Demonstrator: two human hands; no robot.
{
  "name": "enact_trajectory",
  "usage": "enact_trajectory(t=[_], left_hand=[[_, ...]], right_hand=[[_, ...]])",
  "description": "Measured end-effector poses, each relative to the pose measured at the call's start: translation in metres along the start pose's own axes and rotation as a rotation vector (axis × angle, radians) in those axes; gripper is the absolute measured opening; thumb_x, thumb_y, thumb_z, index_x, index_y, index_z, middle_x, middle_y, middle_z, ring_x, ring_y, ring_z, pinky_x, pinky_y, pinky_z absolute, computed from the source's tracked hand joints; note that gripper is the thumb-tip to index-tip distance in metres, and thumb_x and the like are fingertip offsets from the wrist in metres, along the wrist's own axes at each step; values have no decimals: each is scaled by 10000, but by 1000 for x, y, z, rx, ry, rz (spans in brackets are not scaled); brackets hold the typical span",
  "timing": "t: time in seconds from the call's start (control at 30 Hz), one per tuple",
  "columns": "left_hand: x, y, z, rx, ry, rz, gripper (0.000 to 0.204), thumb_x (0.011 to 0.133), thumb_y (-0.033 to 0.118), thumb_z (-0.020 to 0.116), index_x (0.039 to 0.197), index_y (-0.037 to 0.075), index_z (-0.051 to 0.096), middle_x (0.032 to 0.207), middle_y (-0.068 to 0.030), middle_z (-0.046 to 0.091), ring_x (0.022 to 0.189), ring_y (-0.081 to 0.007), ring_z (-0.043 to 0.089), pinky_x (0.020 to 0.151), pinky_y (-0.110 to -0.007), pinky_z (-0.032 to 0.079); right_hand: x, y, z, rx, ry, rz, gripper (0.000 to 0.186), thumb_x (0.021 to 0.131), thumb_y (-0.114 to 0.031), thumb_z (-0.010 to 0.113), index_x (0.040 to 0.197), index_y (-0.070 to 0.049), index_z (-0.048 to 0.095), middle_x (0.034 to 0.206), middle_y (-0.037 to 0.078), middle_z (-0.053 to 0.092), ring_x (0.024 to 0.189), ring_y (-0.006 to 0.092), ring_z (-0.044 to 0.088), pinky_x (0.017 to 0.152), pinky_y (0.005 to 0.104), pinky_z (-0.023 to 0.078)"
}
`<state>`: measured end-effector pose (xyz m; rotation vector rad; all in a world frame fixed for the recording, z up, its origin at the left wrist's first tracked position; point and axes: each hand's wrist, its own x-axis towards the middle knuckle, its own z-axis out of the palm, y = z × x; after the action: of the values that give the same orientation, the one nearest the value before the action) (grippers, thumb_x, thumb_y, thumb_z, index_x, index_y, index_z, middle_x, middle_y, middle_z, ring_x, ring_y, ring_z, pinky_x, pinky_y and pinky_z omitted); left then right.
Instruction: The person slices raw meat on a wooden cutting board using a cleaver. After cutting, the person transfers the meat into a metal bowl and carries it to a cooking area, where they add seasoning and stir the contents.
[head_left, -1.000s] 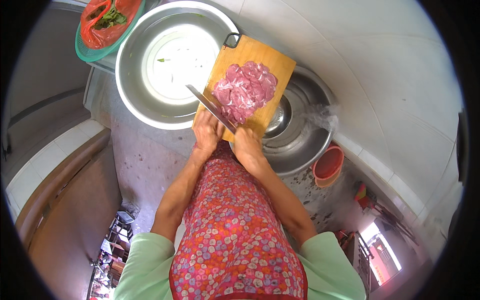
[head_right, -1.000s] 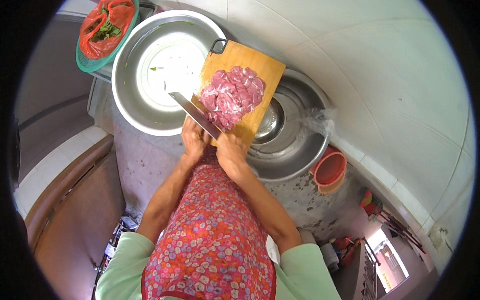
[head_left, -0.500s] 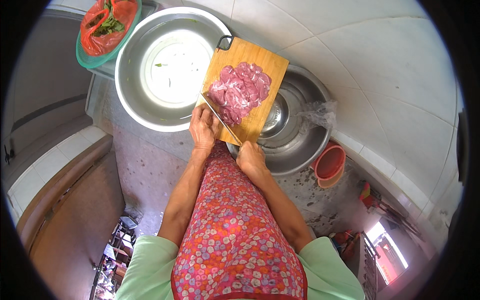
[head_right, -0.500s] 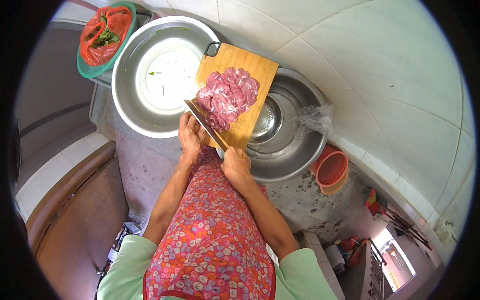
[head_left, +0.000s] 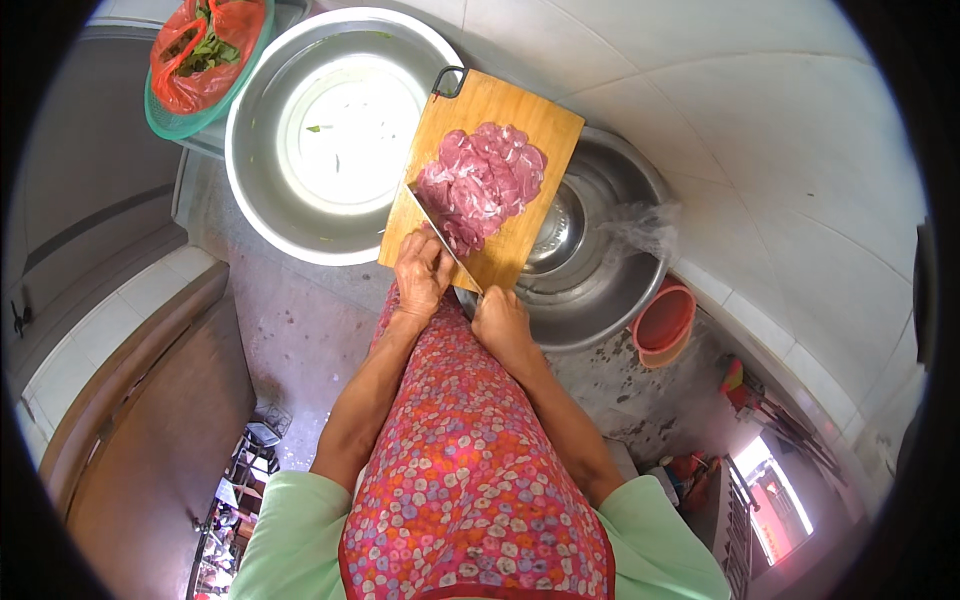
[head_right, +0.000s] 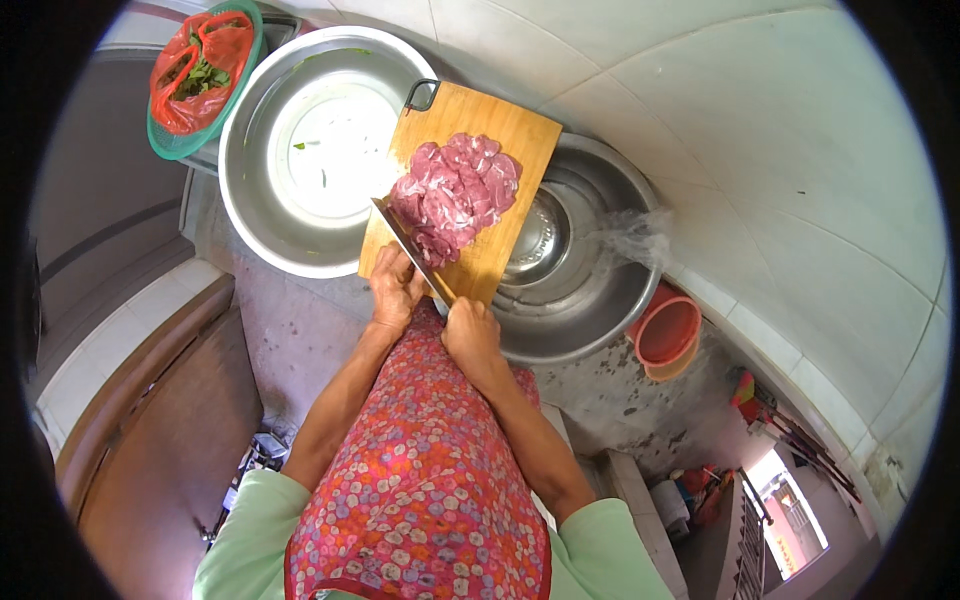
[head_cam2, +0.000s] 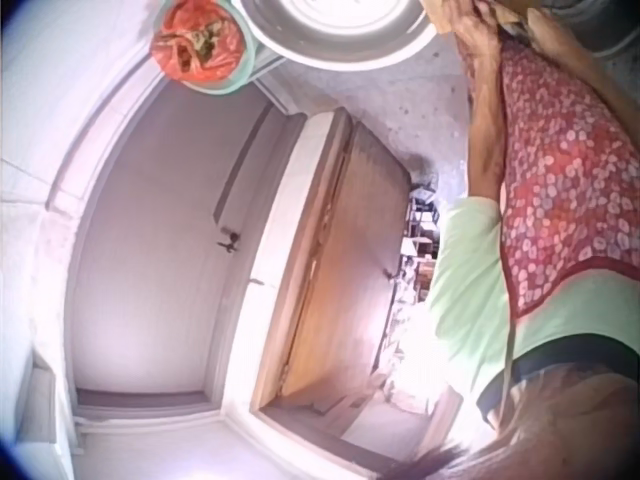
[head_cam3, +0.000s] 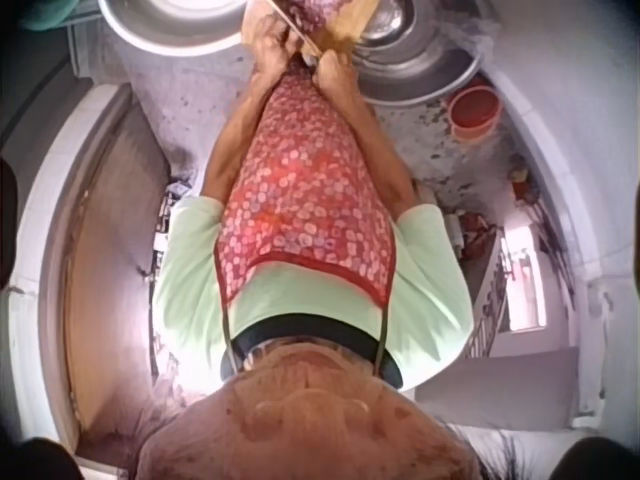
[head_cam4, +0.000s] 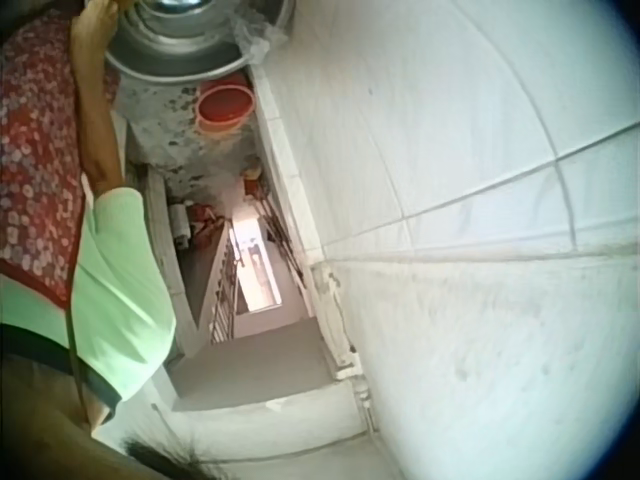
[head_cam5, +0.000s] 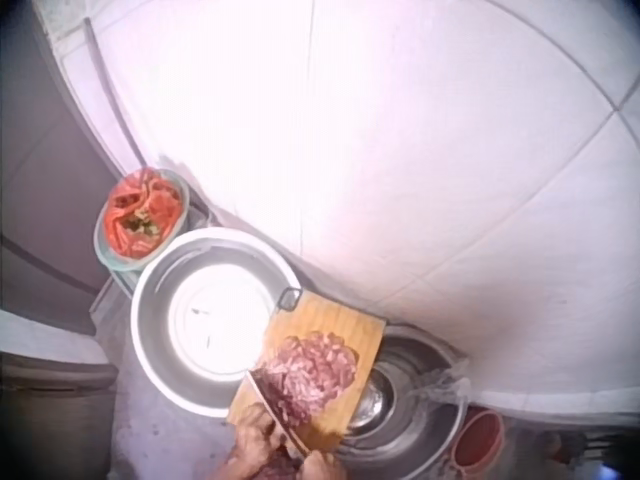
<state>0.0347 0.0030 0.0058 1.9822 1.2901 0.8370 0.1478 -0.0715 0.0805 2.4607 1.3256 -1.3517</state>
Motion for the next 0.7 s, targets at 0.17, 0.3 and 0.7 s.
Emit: enact_trajectory(t=[0.17, 0.3, 0.7], left_hand=[[15, -2, -7, -65, -28, -127, 137, 708, 9, 632, 840, 6, 597, 778, -134, 541, 733, -315, 543, 672, -375, 461], [17, 13, -7, -96, 77, -314, 116, 727, -1, 613, 832, 28, 570, 766, -121, 492, 692, -283, 531, 628, -353, 451], [21, 8, 3, -59, 140, -185, 137, 701, -50, 597, 827, 3, 580, 819, -109, 537, 710, -228, 549, 629, -311, 459]], right_hand=[[24, -20, -13, -29, 123, -179, 226, 723, -95, 618, 926, 0, 586, 960, 237, 595, 953, 411, 560, 834, 473, 444], [16, -11, -12, 11, -18, -1, 261, 726, -104, 632, 966, -6, 596, 1041, 234, 578, 1014, 394, 539, 880, 445, 429], [-29, 33, -5, 11, 30, 14, 172, 709, -73, 591, 854, 20, 588, 872, 259, 603, 848, 416, 593, 750, 494, 472]])
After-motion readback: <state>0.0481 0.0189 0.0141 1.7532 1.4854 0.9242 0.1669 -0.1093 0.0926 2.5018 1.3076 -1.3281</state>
